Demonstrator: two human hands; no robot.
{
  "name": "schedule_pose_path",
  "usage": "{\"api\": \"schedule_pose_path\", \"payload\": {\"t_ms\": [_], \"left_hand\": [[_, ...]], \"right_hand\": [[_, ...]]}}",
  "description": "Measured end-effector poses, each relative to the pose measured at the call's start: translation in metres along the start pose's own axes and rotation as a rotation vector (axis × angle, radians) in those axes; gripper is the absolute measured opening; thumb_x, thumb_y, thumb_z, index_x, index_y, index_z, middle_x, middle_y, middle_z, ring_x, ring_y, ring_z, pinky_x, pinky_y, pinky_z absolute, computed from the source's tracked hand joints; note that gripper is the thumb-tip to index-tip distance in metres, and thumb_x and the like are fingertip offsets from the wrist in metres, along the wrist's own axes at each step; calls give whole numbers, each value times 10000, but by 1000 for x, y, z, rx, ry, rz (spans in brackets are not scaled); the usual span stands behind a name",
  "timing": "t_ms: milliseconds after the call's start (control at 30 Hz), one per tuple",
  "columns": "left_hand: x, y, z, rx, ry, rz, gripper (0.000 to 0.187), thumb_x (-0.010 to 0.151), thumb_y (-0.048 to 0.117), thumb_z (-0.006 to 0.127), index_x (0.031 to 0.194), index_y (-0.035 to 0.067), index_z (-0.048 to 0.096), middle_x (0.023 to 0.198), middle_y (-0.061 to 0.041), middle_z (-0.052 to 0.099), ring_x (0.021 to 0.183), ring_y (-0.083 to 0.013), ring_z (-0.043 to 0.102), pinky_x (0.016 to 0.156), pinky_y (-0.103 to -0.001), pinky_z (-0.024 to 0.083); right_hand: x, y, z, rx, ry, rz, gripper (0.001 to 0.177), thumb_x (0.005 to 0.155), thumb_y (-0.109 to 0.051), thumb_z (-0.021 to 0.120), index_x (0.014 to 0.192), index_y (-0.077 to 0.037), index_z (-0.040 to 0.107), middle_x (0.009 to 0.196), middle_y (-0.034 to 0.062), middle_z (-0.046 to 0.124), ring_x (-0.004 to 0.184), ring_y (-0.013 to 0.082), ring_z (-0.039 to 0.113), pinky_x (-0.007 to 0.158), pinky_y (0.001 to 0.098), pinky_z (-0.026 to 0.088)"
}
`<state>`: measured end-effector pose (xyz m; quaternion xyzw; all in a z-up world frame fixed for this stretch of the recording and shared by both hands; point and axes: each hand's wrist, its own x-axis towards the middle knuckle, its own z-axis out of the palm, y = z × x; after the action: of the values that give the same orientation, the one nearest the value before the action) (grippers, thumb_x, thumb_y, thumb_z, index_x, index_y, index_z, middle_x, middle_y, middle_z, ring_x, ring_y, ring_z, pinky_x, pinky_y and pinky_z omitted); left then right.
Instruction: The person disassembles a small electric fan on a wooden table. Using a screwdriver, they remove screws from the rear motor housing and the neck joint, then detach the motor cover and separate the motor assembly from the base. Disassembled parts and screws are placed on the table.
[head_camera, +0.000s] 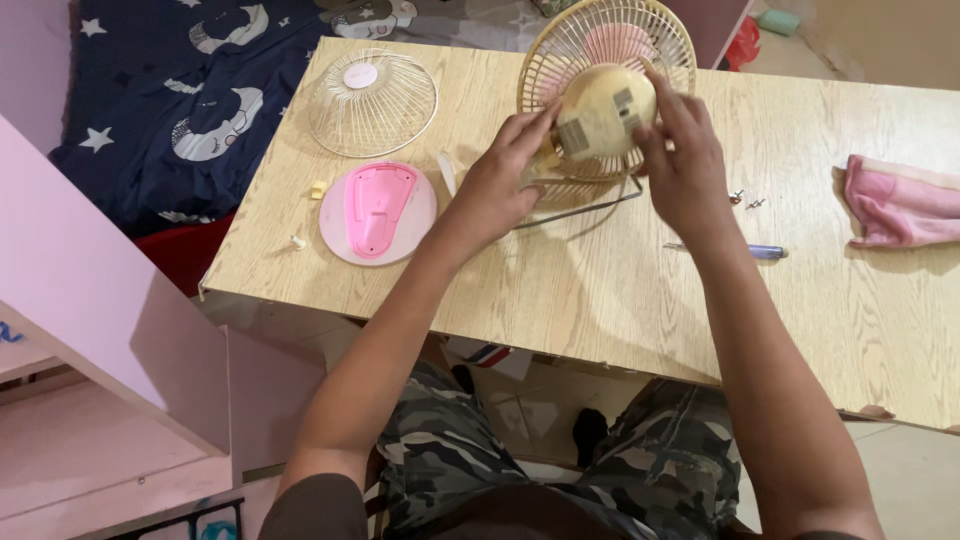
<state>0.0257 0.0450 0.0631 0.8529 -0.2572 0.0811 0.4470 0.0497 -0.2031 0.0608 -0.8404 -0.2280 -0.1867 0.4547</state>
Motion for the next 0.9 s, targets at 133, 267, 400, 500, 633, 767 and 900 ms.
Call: {"api": "schedule_pose_path", "payload": {"t_ms": [133,267,400,500,633,767,900], "left_hand": [[13,-5,2,103,21,-7,1024,741,-231,528,1642,124,194,1555,-133,396,1373,-336,537,1028,-351,565],[24,-16,2,155,30,12,996,759,-227,524,1642,107,205,1545,-146,412,1390,-336,522,1073,-358,539],[28,-16,3,128,42,37,974,783,-214,540,1643,102,207,1584,-170,379,1438,-352,469,1136,-358,493],[22,-11,4,82,75,15,912,867,-92,673,1642,109,236,1596,-155,381,1471,-355,459,1191,-377,447],[17,4,13,-5,-15,-252,881,915,22,693,1620,133,176,1646,-169,194,1488,-366,327,1148,-397,424],[7,4,9,9,6,-162,864,950,56,720,1631,109,192,1603,-199,271,1467,-350,411,1180,-419,443],[12,0,-1,-78,52,-188,684,920,-3,659,1517,137,356,1624,-202,227,1287,-293,584,993,-338,547]], "right_hand": [[19,7,10,-2,35,5,468,1157,-71,553,1613,-72,447,1354,157,551,1023,175,667,768,278,630],[21,12,24,-41,68,9,633,1098,-101,682,1640,-78,356,1387,155,545,1089,195,655,796,286,632],[19,16,29,-45,86,-81,937,964,-115,867,1658,-101,236,1445,172,495,1207,226,629,860,296,617],[15,21,31,-26,61,-81,1062,873,-116,914,1648,-81,188,1525,171,455,1270,247,593,812,289,661],[21,27,32,79,18,-94,1009,913,-30,858,1669,-79,192,1616,162,425,1387,242,563,893,309,610],[22,35,33,126,-46,-47,936,966,-8,821,1677,-90,218,1544,104,556,1408,217,571,920,322,590],[23,37,40,102,-37,-57,916,968,-16,807,1662,-73,211,1535,111,550,1405,225,562,925,329,586]]}}
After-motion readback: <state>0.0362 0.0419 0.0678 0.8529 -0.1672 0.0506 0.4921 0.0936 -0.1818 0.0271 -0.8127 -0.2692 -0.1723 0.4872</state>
